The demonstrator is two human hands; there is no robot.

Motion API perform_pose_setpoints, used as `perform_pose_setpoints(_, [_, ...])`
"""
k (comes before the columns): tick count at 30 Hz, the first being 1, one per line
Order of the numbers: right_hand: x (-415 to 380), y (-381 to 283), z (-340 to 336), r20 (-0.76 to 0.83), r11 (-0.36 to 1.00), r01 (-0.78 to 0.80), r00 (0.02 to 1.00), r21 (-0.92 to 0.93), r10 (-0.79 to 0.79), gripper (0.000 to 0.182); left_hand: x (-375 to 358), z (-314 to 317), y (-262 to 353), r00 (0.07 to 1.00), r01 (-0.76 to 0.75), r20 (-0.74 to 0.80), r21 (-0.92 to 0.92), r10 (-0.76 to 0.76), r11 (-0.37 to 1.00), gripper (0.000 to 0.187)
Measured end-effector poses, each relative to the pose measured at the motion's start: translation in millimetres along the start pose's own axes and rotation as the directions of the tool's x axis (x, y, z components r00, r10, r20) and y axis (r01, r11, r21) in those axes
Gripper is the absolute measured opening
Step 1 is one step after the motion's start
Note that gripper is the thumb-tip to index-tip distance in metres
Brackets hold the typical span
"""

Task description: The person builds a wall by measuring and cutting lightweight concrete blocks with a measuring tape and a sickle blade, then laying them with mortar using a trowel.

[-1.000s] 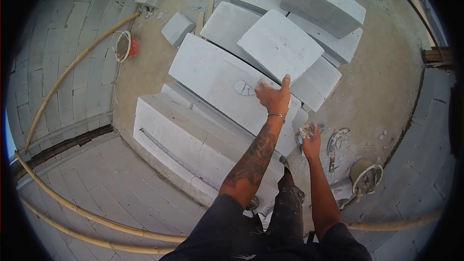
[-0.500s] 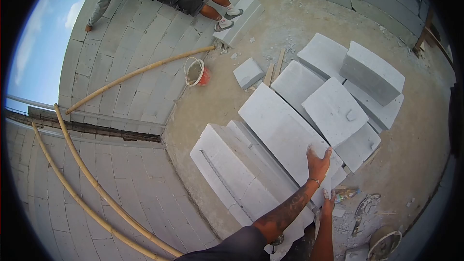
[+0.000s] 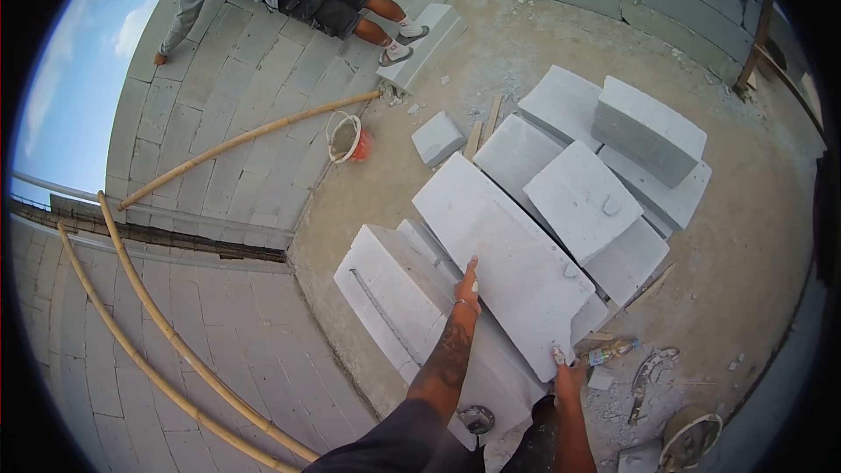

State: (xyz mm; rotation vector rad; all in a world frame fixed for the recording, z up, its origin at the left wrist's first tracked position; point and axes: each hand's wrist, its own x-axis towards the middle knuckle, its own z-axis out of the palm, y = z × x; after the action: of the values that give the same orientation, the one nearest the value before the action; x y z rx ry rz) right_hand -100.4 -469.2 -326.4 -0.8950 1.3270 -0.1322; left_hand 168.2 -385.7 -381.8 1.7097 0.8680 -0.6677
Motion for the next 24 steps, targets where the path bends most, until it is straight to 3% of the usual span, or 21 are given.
perform_pose_setpoints(2, [-16, -17, 5, 0.049, 0.980, -0.173, 0.984, 0.098, 0.169, 0.057, 27, -14, 18, 0.961, -0.018, 0.271, -0.119, 0.049, 0.993, 0.083])
perform_pose_setpoints(4, [-19, -18, 3, 0.114, 0.939, -0.343, 0.934, 0.021, 0.339, 0.058, 14, -13, 28, 0.916, -0.034, 0.364, -0.349, 0.169, 0.937, 0.069])
perform_pose_setpoints(5, [-23, -15, 4, 0.123, 0.936, -0.349, 0.932, 0.047, 0.341, 0.059, 6, -12, 34, 0.912, -0.094, 0.356, -0.305, 0.205, 0.948, 0.062])
perform_pose_setpoints(6, [-30, -14, 1, 0.125, 0.929, -0.361, 0.928, 0.075, 0.351, 0.059, -21, -7, 45, 0.900, 0.001, 0.425, -0.217, 0.094, 0.976, 0.061])
perform_pose_setpoints(8, [-47, -16, -11, 0.261, 0.890, -0.424, 0.890, 0.168, 0.374, 0.061, -41, -5, 56, 0.847, -0.060, 0.520, -0.115, 0.112, 0.992, 0.063])
perform_pose_setpoints(9, [-55, -11, -23, 0.243, 0.876, -0.445, 0.885, 0.188, 0.397, 0.061, -58, 1, 52, 0.847, -0.044, 0.526, -0.079, 0.079, 0.996, 0.063])
perform_pose_setpoints(10, [-58, -7, -36, 0.345, 0.770, -0.582, 0.801, 0.261, 0.489, 0.059, -74, 9, 55, 0.920, -0.230, 0.356, 0.157, 0.162, 0.960, 0.070])
perform_pose_setpoints(11, [-66, -5, -46, 0.453, 0.632, -0.710, 0.695, 0.312, 0.558, 0.057, -88, 10, 54, 0.937, -0.347, 0.199, 0.417, 0.288, 0.840, 0.078])
perform_pose_setpoints(12, [-79, -13, -58, 0.441, 0.590, -0.740, 0.670, 0.323, 0.598, 0.052, -99, 9, 47, 0.942, -0.332, 0.207, 0.456, 0.264, 0.826, 0.078])
perform_pose_setpoints(14, [-91, 22, -85, 0.467, 0.500, -0.768, 0.641, 0.400, 0.610, 0.050, -119, 21, 8, 0.943, -0.330, 0.121, 0.455, 0.310, 0.827, 0.083])
perform_pose_setpoints(15, [-98, 30, -96, 0.453, 0.482, -0.762, 0.646, 0.432, 0.615, 0.048, -113, 18, -3, 0.948, -0.298, 0.221, 0.357, 0.229, 0.885, 0.084])
perform_pose_setpoints(16, [-101, 33, -104, 0.437, 0.464, -0.751, 0.655, 0.470, 0.616, 0.047, -144, 27, 0, 0.961, -0.233, 0.234, 0.380, 0.151, 0.895, 0.076])
perform_pose_setpoints(17, [-105, 36, -109, 0.438, 0.437, -0.754, 0.647, 0.491, 0.624, 0.046, -142, 26, -2, 0.923, -0.279, 0.342, 0.284, 0.175, 0.917, 0.066])
perform_pose_setpoints(18, [-106, 38, -110, 0.447, 0.414, -0.756, 0.641, 0.507, 0.624, 0.045, -145, 35, 7, 0.952, -0.280, 0.231, 0.394, 0.200, 0.875, 0.057])
perform_pose_setpoints(19, [-106, 44, -107, 0.445, 0.400, -0.744, 0.651, 0.535, 0.615, 0.048, -144, 39, 13, 0.911, -0.371, 0.312, 0.332, 0.270, 0.867, 0.055])
perform_pose_setpoints(21, [-102, 62, -99, 0.447, 0.356, -0.718, 0.667, 0.598, 0.596, 0.051, -104, 38, 31, 0.916, -0.308, 0.373, 0.414, 0.149, 0.857, 0.055])
perform_pose_setpoints(24, [-103, 83, -87, 0.523, 0.343, -0.705, 0.698, 0.620, 0.488, 0.054, -109, 39, 37, 0.867, -0.418, 0.464, 0.476, 0.182, 0.773, 0.054])
